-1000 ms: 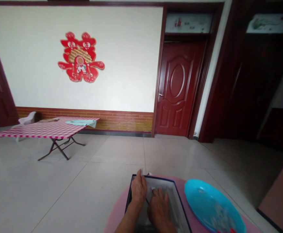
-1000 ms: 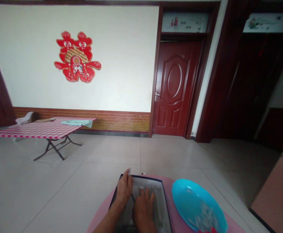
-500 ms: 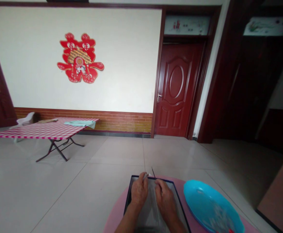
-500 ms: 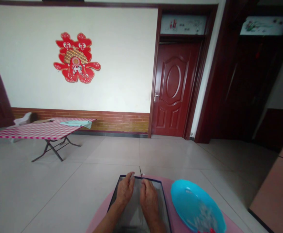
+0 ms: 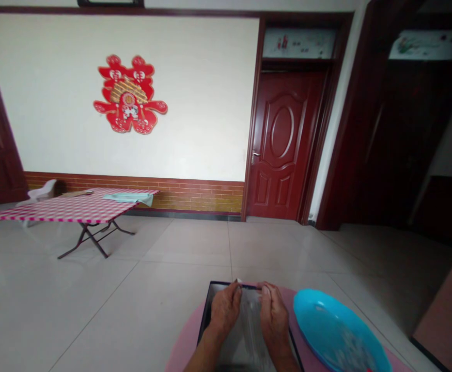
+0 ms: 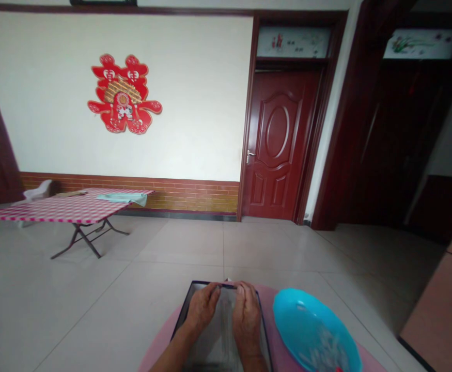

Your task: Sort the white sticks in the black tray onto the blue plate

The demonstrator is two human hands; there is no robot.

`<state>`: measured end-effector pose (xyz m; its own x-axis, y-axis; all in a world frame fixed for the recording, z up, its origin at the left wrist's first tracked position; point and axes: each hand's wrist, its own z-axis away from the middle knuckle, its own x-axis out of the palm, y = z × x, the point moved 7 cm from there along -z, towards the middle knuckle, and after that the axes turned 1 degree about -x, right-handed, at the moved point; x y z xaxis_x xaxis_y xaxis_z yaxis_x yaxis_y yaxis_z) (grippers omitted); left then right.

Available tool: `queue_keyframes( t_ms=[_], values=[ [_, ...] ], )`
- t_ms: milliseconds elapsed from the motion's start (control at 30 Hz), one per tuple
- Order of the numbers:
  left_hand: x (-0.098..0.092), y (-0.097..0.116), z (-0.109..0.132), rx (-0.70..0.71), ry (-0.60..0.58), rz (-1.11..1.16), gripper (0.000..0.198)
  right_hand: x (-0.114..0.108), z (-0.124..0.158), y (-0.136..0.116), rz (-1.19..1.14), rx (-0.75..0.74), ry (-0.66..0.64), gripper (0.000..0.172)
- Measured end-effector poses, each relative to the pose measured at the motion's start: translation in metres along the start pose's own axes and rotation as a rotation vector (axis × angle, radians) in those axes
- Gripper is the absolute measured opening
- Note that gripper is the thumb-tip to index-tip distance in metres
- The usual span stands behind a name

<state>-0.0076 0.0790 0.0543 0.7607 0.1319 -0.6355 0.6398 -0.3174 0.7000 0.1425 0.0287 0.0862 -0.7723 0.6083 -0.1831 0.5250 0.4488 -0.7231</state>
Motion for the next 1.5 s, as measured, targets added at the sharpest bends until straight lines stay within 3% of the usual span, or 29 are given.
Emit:
queue_keyframes(
  t_ms=[233, 533, 700, 800, 933, 1033, 1133, 1233, 1333, 1433, 1500],
  values=[
    [0.002, 0.002, 0.001, 0.075, -0.003, 0.033, 0.030, -0.003, 0.001, 0.005, -0.050, 0.117, 0.044, 0.041],
    [0.006, 0.005, 0.002, 0.256, -0.004, 0.041, 0.030, -0.003, -0.002, 0.001, -0.088, 0.151, -0.013, 0.041],
    [-0.001, 0.027, 0.009, 0.386, -0.111, 0.206, 0.029, -0.011, -0.004, 0.022, -0.073, 0.319, 0.023, 0.043],
    [0.000, 0.041, 0.014, 0.414, -0.221, 0.311, 0.033, -0.009, -0.003, 0.030, -0.071, 0.342, 0.016, 0.055],
    [0.004, 0.037, 0.012, 0.313, -0.223, 0.360, 0.036, -0.005, 0.001, 0.037, -0.035, 0.367, 0.012, 0.069],
    [0.011, 0.029, 0.009, 0.250, -0.250, 0.446, 0.036, -0.002, 0.000, 0.036, -0.001, 0.302, -0.007, 0.056],
    [0.013, 0.021, 0.004, 0.163, -0.244, 0.599, 0.037, 0.010, 0.001, 0.027, -0.023, 0.164, -0.119, 0.043],
    [0.007, 0.009, -0.004, 0.031, -0.159, 0.739, 0.044, 0.026, 0.008, 0.022, -0.038, 0.152, -0.259, 0.044],
    [-0.003, -0.009, -0.010, -0.093, -0.001, 0.842, 0.054, 0.038, 0.017, 0.016, -0.003, 0.107, -0.367, 0.041],
    [-0.007, -0.021, -0.012, -0.127, 0.087, 0.852, 0.059, 0.048, 0.025, 0.004, 0.018, -0.058, -0.511, 0.028],
    [-0.005, -0.023, -0.013, -0.131, 0.088, 0.818, 0.056, 0.046, 0.025, 0.004, 0.063, -0.095, -0.514, 0.026]
  ],
)
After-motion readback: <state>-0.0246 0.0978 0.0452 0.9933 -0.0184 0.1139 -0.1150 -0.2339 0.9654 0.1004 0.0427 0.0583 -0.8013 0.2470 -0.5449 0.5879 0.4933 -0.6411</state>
